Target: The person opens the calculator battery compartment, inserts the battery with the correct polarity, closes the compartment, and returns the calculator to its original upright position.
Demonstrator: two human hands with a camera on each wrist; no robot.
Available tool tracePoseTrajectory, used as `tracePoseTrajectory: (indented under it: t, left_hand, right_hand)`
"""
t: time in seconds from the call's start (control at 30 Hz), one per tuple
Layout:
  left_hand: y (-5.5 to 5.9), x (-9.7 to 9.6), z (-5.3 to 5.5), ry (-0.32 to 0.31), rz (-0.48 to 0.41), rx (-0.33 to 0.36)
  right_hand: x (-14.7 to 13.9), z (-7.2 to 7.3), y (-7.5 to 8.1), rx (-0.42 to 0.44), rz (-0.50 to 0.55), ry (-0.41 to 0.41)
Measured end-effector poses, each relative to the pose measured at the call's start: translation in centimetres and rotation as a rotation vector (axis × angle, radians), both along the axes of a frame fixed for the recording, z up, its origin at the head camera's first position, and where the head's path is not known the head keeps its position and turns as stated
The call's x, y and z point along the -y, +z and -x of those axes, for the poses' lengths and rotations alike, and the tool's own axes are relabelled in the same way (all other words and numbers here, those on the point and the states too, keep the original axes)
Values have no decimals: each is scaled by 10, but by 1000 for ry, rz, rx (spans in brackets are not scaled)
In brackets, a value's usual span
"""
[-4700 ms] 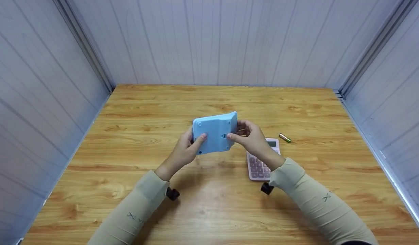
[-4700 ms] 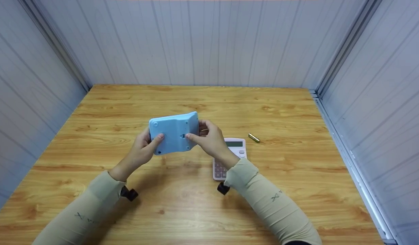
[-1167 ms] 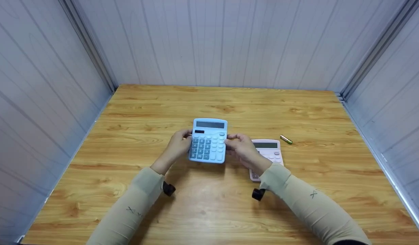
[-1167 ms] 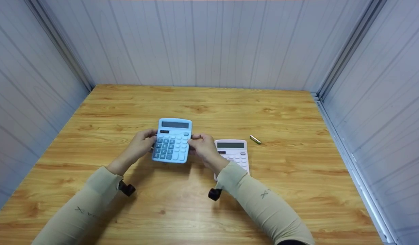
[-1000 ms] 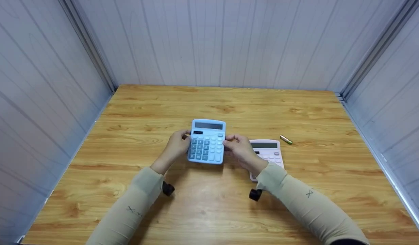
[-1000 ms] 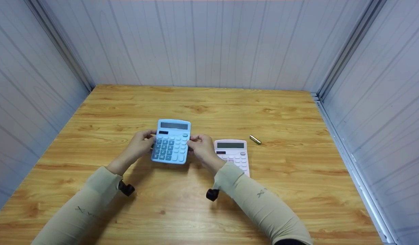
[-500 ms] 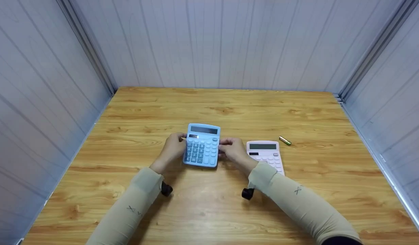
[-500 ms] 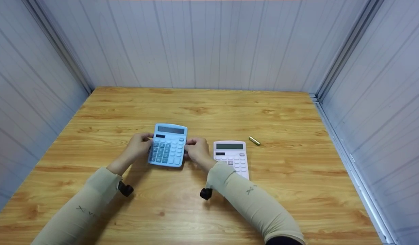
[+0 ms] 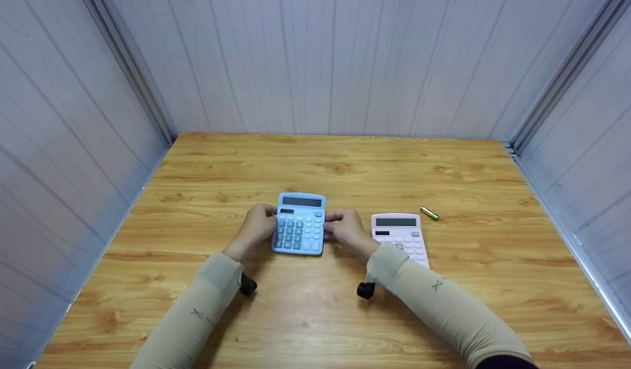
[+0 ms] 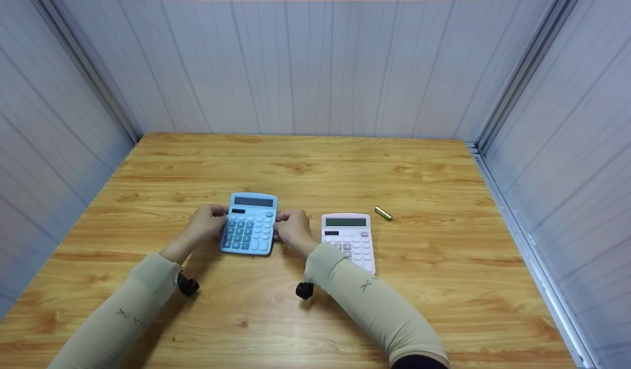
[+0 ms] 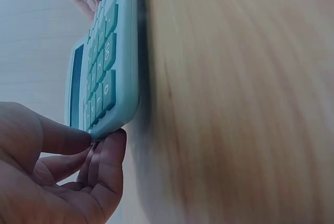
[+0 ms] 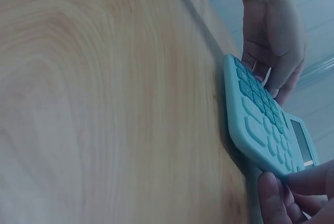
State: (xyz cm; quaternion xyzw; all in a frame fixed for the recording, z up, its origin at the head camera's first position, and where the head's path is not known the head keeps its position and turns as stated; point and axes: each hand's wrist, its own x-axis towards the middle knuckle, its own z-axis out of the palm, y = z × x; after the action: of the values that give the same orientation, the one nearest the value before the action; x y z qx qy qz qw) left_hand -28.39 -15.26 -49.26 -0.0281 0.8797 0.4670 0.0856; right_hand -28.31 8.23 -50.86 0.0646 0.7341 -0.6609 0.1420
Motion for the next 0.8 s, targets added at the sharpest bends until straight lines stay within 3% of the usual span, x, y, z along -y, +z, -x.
tracePoseTrajectory:
  t: [0.37,0.6,0.8]
  left_hand:
    - [-6,3,-1,-26,0,52]
    - [-7,4,0,-36,10,10]
    - [-4,3,1,-36,18,99]
  right_hand:
    - [1,5,0,34,-126,15]
    - [3,4,2,16,-136,14]
    - [-3,3,8,5,-127,15]
